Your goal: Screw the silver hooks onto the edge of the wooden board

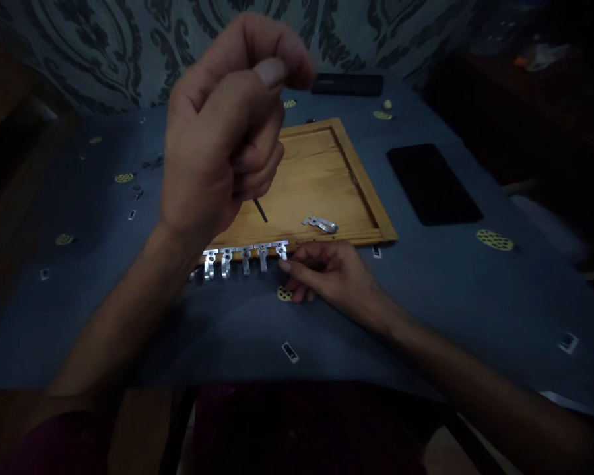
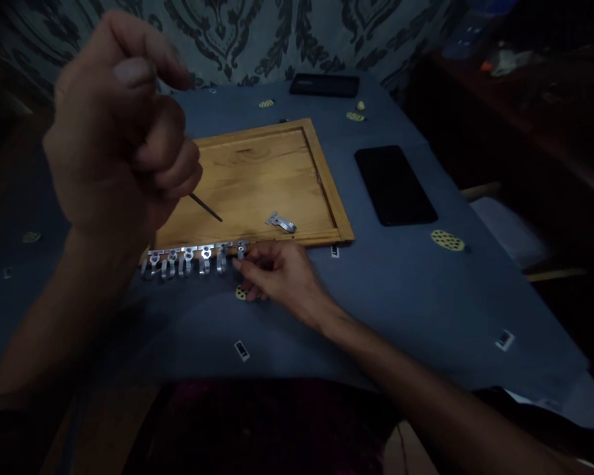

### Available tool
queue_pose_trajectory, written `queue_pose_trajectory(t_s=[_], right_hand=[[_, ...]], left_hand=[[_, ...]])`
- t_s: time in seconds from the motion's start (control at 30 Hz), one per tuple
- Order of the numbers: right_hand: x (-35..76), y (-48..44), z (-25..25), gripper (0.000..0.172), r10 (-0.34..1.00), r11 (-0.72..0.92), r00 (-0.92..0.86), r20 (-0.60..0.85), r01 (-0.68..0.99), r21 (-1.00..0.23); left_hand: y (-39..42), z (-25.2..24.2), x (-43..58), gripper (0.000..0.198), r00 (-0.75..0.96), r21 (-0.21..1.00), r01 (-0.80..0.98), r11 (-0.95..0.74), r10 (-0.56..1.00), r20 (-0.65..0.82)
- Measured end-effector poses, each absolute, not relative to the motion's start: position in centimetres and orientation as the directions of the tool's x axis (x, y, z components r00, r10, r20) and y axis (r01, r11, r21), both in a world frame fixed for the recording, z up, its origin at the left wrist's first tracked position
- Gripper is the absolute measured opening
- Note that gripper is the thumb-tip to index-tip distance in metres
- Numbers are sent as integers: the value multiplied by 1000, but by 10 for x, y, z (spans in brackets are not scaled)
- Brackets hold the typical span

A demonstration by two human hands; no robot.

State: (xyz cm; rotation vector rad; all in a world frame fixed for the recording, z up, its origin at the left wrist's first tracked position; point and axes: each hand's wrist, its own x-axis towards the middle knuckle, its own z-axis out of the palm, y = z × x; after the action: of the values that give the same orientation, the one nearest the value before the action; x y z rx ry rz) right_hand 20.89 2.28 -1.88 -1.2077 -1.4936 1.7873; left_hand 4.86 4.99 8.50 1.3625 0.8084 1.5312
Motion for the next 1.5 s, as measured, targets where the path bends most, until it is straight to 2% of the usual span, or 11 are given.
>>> queue_pose_trajectory(t_s=[0.23,0.37,0.43,0.5,0.63,0.77,0.93,1.1,1.2,1.37,1.5], right_hand=[[212,23,-23,43,880,-220,-407,-244,107,-970],[216,20,-28,31,944,81,-330,15,188,-979],[219,16,-33,20,914,352,-318,254,305,-885],[220,12,-36,13,804,587,-388,450,400,-704],[218,6,-34,8,602,797,-532,595,441,-412],[220,12,-22,4,626,778,-489,608,441,-447],[237,47,-14,17,735,658,-422,531,632,-408],[253,78,-31,18,810,560,-398,430,745,-363],[258,81,-40,16,858,505,-380,346,746,-434],[262,79,-42,15,854,516,-373,362,696,-499],[262,80,-41,14,852,521,-368,374,668,-531]], left_hand=[[53,95,38,31,-100,860,-61,-506,860,500],[47,99,33,31,-123,831,-43,-555,828,547],[42,96,30,29,-80,814,-50,-578,815,574],[37,91,26,27,-71,826,-27,-563,826,560],[33,76,13,22,-86,796,34,-604,792,605],[32,67,-2,19,-161,817,21,-576,805,571],[36,66,-16,23,-283,830,60,-555,787,547],[49,56,-22,29,-418,905,-95,-415,842,342],[59,40,-25,24,-400,904,-187,-384,870,287],[70,16,-36,20,-374,907,-219,-360,889,263],[77,6,-51,29,-404,944,-145,-295,889,216]])
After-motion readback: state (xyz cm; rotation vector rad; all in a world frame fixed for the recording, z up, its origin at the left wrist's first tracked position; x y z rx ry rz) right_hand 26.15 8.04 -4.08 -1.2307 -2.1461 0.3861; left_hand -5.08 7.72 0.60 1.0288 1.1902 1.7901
